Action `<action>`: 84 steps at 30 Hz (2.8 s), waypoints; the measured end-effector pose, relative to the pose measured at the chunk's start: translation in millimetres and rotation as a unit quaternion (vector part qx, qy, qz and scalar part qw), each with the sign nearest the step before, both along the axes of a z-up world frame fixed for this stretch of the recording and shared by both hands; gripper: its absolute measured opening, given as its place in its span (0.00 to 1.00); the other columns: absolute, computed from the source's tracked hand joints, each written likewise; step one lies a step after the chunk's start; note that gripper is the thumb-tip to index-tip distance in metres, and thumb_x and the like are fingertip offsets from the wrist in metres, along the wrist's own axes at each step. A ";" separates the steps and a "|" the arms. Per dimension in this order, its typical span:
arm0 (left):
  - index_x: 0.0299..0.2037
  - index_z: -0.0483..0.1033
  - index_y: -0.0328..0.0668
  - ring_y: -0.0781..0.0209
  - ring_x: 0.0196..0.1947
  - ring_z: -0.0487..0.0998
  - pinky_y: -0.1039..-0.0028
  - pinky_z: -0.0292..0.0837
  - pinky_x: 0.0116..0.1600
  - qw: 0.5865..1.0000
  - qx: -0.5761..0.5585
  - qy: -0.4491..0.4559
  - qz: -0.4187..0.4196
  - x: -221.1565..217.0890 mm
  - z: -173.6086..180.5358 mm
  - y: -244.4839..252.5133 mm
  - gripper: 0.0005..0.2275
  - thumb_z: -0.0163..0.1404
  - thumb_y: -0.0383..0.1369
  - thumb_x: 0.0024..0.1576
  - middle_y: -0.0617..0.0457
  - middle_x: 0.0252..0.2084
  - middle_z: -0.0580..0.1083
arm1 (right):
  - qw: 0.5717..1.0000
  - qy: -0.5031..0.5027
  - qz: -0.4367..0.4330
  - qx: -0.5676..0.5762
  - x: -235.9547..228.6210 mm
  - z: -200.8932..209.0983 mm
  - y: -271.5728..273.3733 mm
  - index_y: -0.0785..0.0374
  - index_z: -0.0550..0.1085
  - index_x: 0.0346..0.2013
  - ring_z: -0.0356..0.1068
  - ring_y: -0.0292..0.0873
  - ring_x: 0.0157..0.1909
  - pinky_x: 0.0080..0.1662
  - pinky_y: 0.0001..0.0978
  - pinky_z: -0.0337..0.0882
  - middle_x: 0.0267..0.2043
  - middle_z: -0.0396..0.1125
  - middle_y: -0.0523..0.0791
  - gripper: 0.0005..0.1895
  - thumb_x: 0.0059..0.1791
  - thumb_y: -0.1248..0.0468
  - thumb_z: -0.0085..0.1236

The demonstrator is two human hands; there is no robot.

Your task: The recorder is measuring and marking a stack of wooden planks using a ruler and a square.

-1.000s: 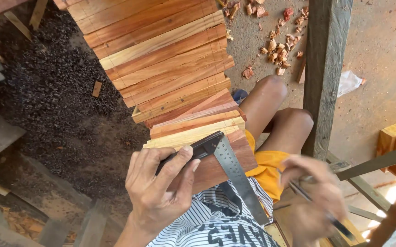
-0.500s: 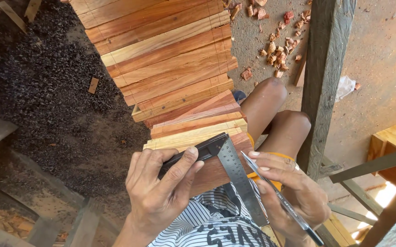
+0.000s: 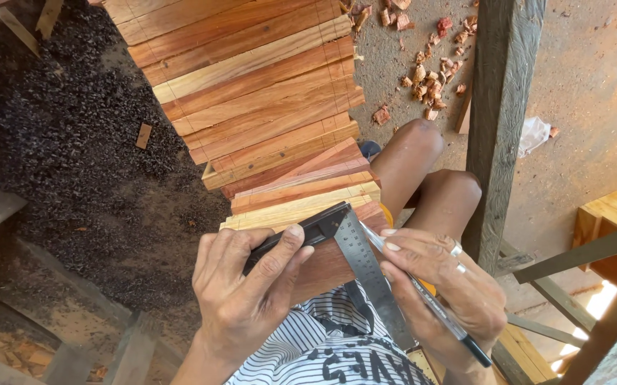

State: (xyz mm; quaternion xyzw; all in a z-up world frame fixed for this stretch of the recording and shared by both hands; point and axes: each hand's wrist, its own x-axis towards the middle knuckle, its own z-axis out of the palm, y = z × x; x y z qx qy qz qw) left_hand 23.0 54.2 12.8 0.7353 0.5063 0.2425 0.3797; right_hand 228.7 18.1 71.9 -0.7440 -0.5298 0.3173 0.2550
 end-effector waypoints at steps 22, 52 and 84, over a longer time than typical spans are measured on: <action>0.60 0.76 0.43 0.55 0.47 0.75 0.65 0.67 0.53 0.991 0.129 0.044 -0.012 3.2 -6.0 -15.9 0.18 0.63 0.35 0.63 0.52 0.46 0.75 | 0.978 0.119 -0.071 -0.155 -1.8 -52.0 -126.1 0.66 0.75 0.41 0.71 0.40 0.29 0.35 0.31 0.69 0.28 0.71 0.45 0.11 0.56 0.62 0.46; 0.56 0.80 0.48 0.54 0.47 0.74 0.66 0.75 0.48 0.989 0.130 0.054 -0.045 -35.4 34.8 -36.8 0.22 0.66 0.31 0.50 0.47 0.46 0.72 | 0.961 0.265 -0.059 -0.057 -17.5 -49.5 -152.3 0.66 0.75 0.31 0.66 0.32 0.22 0.28 0.25 0.65 0.20 0.66 0.39 0.14 0.56 0.61 0.48; 0.57 0.80 0.49 0.56 0.47 0.73 0.69 0.73 0.46 0.985 0.158 0.018 -0.065 -44.2 19.5 -29.2 0.21 0.67 0.31 0.52 0.49 0.47 0.70 | 0.954 0.278 -0.065 -0.096 -20.2 -33.6 -144.8 0.65 0.77 0.34 0.64 0.32 0.22 0.27 0.26 0.62 0.19 0.66 0.40 0.15 0.56 0.58 0.48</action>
